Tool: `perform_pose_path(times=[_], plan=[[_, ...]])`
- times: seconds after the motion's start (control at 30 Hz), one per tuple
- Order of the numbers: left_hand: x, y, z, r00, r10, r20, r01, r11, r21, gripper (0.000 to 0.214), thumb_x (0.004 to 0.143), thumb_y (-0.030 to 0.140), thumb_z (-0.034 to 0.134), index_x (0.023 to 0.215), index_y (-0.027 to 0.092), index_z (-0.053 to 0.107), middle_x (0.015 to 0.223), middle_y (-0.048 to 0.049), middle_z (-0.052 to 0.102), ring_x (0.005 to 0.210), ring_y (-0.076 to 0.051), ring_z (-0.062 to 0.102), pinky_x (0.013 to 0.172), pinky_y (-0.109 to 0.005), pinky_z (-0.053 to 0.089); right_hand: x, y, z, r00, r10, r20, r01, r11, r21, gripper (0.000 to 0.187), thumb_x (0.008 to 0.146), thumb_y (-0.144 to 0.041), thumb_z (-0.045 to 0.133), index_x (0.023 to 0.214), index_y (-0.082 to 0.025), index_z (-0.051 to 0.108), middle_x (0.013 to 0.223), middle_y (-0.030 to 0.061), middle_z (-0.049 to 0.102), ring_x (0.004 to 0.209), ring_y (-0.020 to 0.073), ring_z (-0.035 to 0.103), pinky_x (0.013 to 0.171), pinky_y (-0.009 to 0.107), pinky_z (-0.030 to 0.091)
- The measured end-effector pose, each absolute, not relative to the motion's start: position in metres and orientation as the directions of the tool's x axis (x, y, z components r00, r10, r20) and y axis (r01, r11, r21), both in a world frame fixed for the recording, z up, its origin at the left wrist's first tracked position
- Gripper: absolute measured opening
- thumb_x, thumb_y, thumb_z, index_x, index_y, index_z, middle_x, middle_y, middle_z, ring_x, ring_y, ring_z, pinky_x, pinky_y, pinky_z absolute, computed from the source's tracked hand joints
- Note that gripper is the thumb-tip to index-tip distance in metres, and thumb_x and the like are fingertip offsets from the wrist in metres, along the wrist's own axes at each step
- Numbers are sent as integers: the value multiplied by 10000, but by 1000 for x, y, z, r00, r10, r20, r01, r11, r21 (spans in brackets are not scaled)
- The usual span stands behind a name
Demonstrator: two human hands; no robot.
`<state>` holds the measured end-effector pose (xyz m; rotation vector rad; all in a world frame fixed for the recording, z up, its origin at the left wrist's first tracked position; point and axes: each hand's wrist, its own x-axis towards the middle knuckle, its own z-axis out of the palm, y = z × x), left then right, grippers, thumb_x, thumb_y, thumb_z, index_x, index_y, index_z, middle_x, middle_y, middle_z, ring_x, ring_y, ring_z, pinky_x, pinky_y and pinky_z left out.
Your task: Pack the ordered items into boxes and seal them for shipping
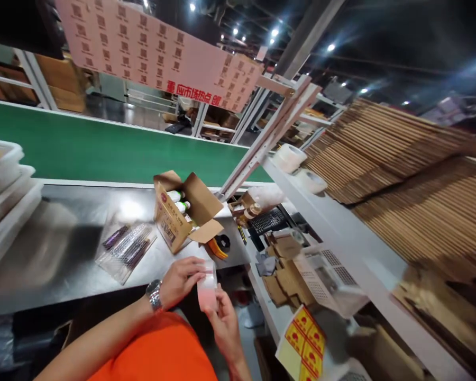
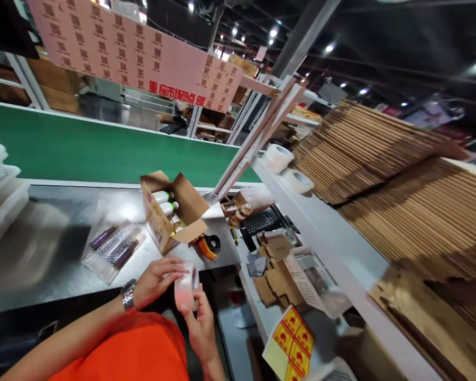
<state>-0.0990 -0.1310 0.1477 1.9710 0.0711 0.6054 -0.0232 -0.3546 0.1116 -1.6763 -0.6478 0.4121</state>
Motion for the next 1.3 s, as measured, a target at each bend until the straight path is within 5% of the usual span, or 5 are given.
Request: perform_pose_path(times=[0.47,0.67,0.87,1.07,1.3], plan=[[-89,-134,109,652,411,637,-187,-728,660,259,1157,274,568,1127,258,824,1206,-69,907,1310,-247,822,1271,-508,596,-1,-309,59,662,749,34,147,-85,-985,470,939,-700,790,1000,-239,717,958,33,740,883,219,658,823,332,579],[-88,-138,125,578,808,116,124,-227,966,419,1161,463,560,977,213,841,969,-73,906,939,-234,879,892,-330,704,31,-325,47,479,868,131,189,44,-981,450,892,-649,872,842,-278,621,873,-11,708,846,214,659,1209,506,525],[-82,-143,134,761,636,126,80,-286,955,414,1163,498,559,1064,223,852,1097,-85,896,1048,-229,846,1009,-337,649,100,-334,20,306,943,132,308,33,-951,516,881,-683,852,1206,-288,789,1328,134,791,1283,353,734,1214,528,549],[-82,-146,140,824,539,175,36,-358,933,456,1196,518,494,1070,221,815,1028,-92,850,966,-206,799,947,-316,616,206,-295,-23,744,667,25,548,-589,-594,407,968,-396,658,1268,-141,760,1616,309,600,1582,458,481,1328,663,377],[-91,-133,140,657,750,-77,-184,258,948,560,1009,733,768,867,201,664,790,-22,730,733,-178,711,794,-332,612,247,-281,-26,732,654,-189,290,-551,-782,379,914,-507,683,1023,-175,831,1546,281,674,1564,466,493,1372,590,276]])
